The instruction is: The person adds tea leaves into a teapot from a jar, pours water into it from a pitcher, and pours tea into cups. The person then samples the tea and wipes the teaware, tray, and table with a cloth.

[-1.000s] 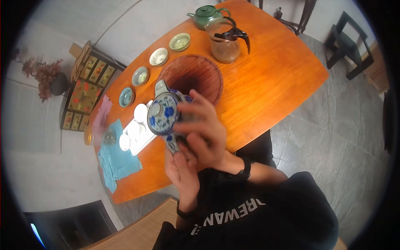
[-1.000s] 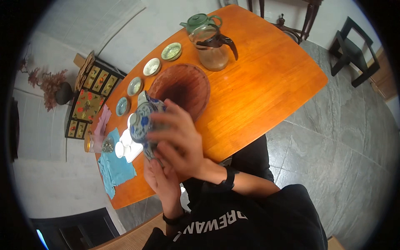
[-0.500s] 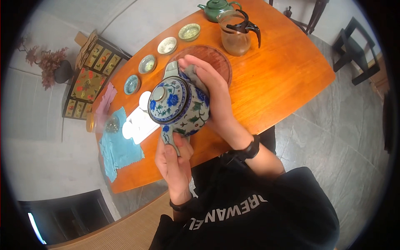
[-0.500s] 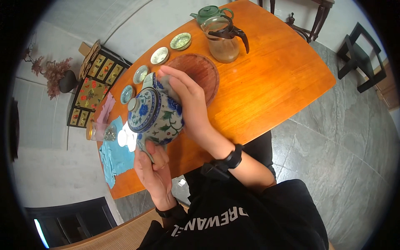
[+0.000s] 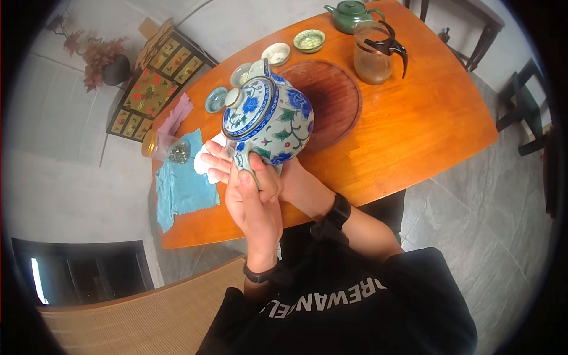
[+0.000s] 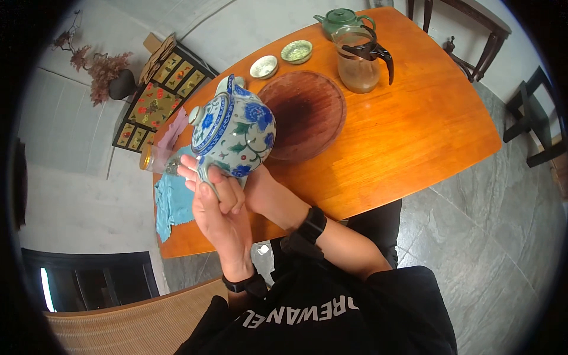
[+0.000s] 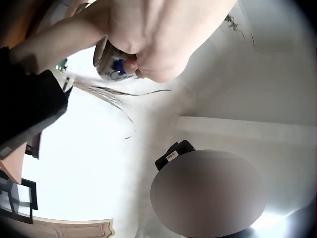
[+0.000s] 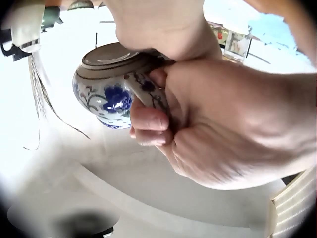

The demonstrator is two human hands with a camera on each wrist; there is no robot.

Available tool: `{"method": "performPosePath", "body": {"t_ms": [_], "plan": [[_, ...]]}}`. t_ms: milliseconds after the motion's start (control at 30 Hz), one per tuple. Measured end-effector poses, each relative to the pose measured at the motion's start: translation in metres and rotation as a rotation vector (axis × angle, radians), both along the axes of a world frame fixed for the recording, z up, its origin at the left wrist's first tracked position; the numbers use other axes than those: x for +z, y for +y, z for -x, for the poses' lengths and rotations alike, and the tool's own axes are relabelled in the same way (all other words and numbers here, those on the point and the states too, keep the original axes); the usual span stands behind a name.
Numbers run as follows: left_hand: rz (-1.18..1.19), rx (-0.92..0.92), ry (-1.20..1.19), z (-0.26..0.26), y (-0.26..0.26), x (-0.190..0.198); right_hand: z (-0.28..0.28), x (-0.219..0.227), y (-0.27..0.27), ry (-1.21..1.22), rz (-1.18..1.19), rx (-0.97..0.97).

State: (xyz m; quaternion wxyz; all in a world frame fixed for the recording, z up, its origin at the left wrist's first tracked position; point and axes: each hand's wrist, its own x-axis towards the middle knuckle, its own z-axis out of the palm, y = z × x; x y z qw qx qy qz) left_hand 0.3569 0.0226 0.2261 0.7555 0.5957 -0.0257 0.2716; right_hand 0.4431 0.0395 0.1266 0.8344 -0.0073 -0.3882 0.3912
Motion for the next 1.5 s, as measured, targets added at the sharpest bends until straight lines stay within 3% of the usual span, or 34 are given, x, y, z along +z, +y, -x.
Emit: {"method": "performPosePath", "body": {"t_ms": [33,100,167,200,267,300,367,400,467,500,600,767,867,900,967,1033,1100,1167,1233,1300,1333,1367,1433,1500], "plan": [[-0.005,0.006,0.000,0.000,0.000,-0.006,0.006,0.001,0.003,0.250,-0.199,0.319],[-0.003,0.058,-0.022,-0.001,0.001,-0.016,0.012,0.013,-0.015,0.207,-0.147,0.277],[-0.042,0.060,-0.041,-0.001,-0.003,-0.010,0.015,0.018,-0.023,0.501,-0.147,0.370],[-0.077,0.062,-0.057,-0.001,-0.005,-0.009,0.014,0.024,-0.034,0.500,-0.148,0.372],[-0.128,0.103,-0.028,0.001,-0.008,-0.011,0.010,0.042,-0.060,0.470,0.319,-0.162],[-0.178,0.140,0.003,0.002,-0.010,-0.012,0.005,0.055,-0.064,0.465,0.320,-0.163],[-0.226,0.175,0.019,0.005,-0.011,-0.018,-0.009,0.073,-0.072,0.776,0.400,-0.291],[-0.313,0.198,0.014,0.006,-0.009,-0.023,-0.013,0.073,-0.074,0.768,0.407,-0.295],[-0.388,0.225,0.003,0.009,-0.006,-0.034,-0.019,0.072,-0.081,0.552,0.337,-0.872],[-0.469,0.241,0.060,0.010,-0.004,-0.039,-0.020,0.073,-0.085,0.541,0.346,-0.873],[-0.568,0.271,0.104,0.006,-0.006,-0.058,-0.013,0.075,-0.100,-0.269,0.463,-1.463],[-0.565,0.273,0.116,-0.007,-0.003,-0.062,0.002,0.045,-0.114,-0.446,0.624,-1.613],[-0.499,0.238,0.133,-0.023,-0.001,-0.061,-0.004,0.033,-0.134,-0.754,0.799,-1.736],[-0.381,0.184,0.155,-0.028,0.001,-0.063,-0.004,0.031,-0.139,-0.763,0.806,-1.730],[-0.253,0.119,0.169,-0.037,0.004,-0.067,-0.006,0.032,-0.149,0.013,0.835,-1.298],[-0.292,0.085,0.174,-0.047,0.007,-0.069,-0.015,0.032,-0.165,0.306,0.770,-1.141],[-0.306,0.072,0.156,-0.056,0.008,-0.073,-0.018,0.035,-0.181,0.355,0.827,-1.093],[-0.323,0.063,0.139,-0.062,0.009,-0.074,-0.016,0.030,-0.189,0.556,0.778,-0.914],[-0.289,0.030,0.170,-0.067,0.009,-0.074,-0.020,0.018,-0.184,0.601,0.767,-1.011],[-0.285,0.027,0.177,-0.070,0.012,-0.076,-0.021,0.010,-0.184,0.369,0.923,-1.169],[-0.290,0.022,0.193,-0.072,0.014,-0.077,-0.024,0.007,-0.185,0.157,1.071,-1.262],[-0.285,0.022,0.190,-0.074,0.016,-0.079,-0.028,0.006,-0.180,-0.170,1.161,-1.523],[-0.231,0.011,0.177,-0.078,0.022,-0.083,-0.040,0.015,-0.175,-0.549,1.211,-1.723],[-0.237,0.005,0.161,-0.083,0.031,-0.084,-0.047,0.040,-0.165,-0.759,1.216,-1.733]]}}
